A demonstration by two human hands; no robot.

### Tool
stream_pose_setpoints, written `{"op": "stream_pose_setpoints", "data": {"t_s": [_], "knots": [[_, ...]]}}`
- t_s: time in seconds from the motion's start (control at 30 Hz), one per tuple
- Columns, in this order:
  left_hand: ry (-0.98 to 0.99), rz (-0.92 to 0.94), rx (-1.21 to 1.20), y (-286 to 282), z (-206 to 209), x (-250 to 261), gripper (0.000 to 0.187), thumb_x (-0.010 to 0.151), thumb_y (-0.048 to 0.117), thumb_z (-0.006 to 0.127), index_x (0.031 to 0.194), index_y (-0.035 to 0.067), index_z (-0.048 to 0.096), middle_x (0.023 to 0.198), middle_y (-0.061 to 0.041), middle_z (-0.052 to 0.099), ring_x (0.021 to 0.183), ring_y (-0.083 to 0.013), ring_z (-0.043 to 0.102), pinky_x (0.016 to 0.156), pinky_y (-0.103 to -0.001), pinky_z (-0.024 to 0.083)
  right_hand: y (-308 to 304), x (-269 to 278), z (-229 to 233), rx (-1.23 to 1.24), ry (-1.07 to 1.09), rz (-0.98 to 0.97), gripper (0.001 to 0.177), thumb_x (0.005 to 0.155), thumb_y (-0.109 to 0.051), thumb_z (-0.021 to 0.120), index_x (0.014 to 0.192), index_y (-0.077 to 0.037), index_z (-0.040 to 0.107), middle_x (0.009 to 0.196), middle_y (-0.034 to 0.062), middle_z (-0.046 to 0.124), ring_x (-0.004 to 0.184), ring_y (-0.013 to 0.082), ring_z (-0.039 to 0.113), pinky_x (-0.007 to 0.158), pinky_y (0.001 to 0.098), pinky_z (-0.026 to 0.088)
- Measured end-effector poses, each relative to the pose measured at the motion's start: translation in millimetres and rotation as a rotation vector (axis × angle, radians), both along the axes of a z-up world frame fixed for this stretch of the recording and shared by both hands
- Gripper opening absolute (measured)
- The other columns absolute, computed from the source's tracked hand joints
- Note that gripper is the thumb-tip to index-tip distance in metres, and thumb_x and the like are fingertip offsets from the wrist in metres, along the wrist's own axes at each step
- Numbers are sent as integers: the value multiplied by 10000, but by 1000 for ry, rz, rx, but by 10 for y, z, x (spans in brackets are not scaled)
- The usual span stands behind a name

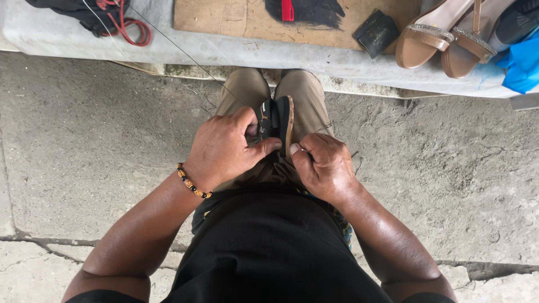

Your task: The person sits on the ground and sews the sole of a black slip-on shoe using a needle and thread. They repeatedly push the needle through the sole and pull the thread to secure the stitching.

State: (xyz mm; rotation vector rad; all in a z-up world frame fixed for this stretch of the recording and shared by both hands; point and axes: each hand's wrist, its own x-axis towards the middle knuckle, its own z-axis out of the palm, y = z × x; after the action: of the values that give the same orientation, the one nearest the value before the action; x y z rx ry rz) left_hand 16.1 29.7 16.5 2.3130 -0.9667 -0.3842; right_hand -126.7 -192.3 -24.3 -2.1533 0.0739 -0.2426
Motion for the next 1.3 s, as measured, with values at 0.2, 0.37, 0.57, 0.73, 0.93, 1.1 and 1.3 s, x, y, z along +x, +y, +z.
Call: {"op": "stream_pose_setpoints", "data": {"t_s": [0.2,0.37,0.57,0.73,0.93,1.1,1.3], "knots": [[204,45,-315,-109,-49,-211,594,905,453,963,1226,108,601,852,-162,790,732,-391,803,609,-480,618,-116,-19,295,207,101,-9,177,1089,-130,739,1212,-5,768,846,242,738,782,442,770,675,518,590],[60,-70,-114,-331,0,-328,716,1010,212,823,1631,119,479,1050,-225,822,862,-471,827,707,-556,668,-263,-203,411,364,263,-57,354,1099,-62,658,1430,46,722,835,177,830,734,253,832,669,399,679],[245,-73,-123,-192,182,148,598,969,155,815,1538,160,631,1055,-248,869,648,-345,837,609,-453,684,-278,-183,407,480,330,11,434,1129,-160,552,1441,106,692,860,233,844,687,259,833,560,385,702],[317,-10,-327,-205,247,128,683,963,120,903,1562,74,577,1208,-312,805,916,-464,828,754,-524,709,-202,78,537,348,160,23,341,1023,-105,813,1338,25,802,905,196,856,787,263,861,672,392,698],[562,185,-500,-63,-171,166,578,907,206,1028,1237,27,588,951,-167,676,789,-269,764,634,-381,663,-274,207,369,260,130,61,297,1034,-142,821,1313,-45,790,1008,199,858,957,353,870,843,472,686],[649,169,-515,-49,-113,218,523,902,181,1025,1191,25,618,889,-118,672,768,-194,731,636,-332,668,-275,242,376,208,146,44,271,985,-153,888,1233,-82,805,938,168,855,911,340,874,822,449,694],[664,115,-484,-22,-44,217,497,914,169,1015,1180,19,623,830,-124,661,742,-191,721,642,-342,665,-231,293,448,220,150,42,213,998,-135,865,1199,-87,816,897,191,828,894,364,874,792,453,694]]}}
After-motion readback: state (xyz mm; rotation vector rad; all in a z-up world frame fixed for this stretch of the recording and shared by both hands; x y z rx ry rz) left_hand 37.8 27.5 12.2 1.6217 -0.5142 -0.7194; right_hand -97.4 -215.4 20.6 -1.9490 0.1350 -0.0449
